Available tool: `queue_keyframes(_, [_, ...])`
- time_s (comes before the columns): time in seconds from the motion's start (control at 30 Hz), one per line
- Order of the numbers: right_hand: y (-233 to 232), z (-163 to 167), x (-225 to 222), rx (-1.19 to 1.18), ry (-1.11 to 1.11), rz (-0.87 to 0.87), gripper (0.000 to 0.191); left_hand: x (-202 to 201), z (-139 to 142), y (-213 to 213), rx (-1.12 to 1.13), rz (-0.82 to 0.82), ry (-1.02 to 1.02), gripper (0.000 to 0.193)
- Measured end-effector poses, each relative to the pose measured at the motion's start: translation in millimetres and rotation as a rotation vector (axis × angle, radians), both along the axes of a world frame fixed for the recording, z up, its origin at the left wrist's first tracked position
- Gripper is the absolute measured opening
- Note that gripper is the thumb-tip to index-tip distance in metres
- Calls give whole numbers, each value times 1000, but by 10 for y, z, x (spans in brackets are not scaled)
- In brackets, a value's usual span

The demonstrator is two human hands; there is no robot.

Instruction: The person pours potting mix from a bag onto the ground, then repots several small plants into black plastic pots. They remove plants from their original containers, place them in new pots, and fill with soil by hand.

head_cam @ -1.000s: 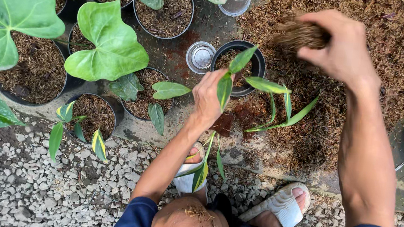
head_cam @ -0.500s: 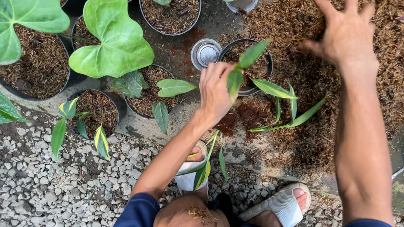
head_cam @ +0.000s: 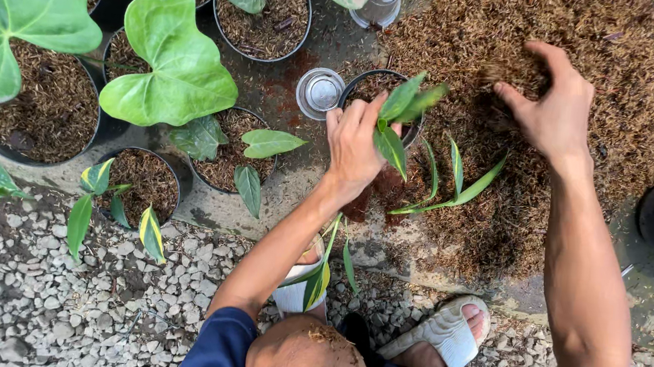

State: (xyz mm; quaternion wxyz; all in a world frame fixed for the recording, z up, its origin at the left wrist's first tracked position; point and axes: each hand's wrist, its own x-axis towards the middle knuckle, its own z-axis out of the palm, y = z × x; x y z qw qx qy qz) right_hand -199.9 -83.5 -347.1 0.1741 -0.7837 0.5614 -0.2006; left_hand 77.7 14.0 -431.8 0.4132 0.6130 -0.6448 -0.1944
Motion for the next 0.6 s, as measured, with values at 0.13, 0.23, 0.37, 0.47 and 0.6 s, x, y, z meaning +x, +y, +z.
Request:
queue_keyframes(0.13, [198, 472, 441, 407, -427, -192, 37, 90, 35, -145, 42, 31, 12, 23])
queue_keyframes(0.23, [345, 622, 925, 724, -503, -306, 38, 231, 60, -310, 181, -43, 176, 20])
queue_keyframes(0.37, [488, 382, 1151, 597, -399, 3, 46, 374, 105, -497, 211, -33, 207, 19])
queue_keyframes(0.47, [667, 132, 1099, 177, -124, 197, 50, 409, 177, -541, 245, -61, 215, 22])
queue_keyframes(0.6, [930, 126, 1222, 235, 2, 267, 44, 367, 263, -488, 316, -97, 197, 21])
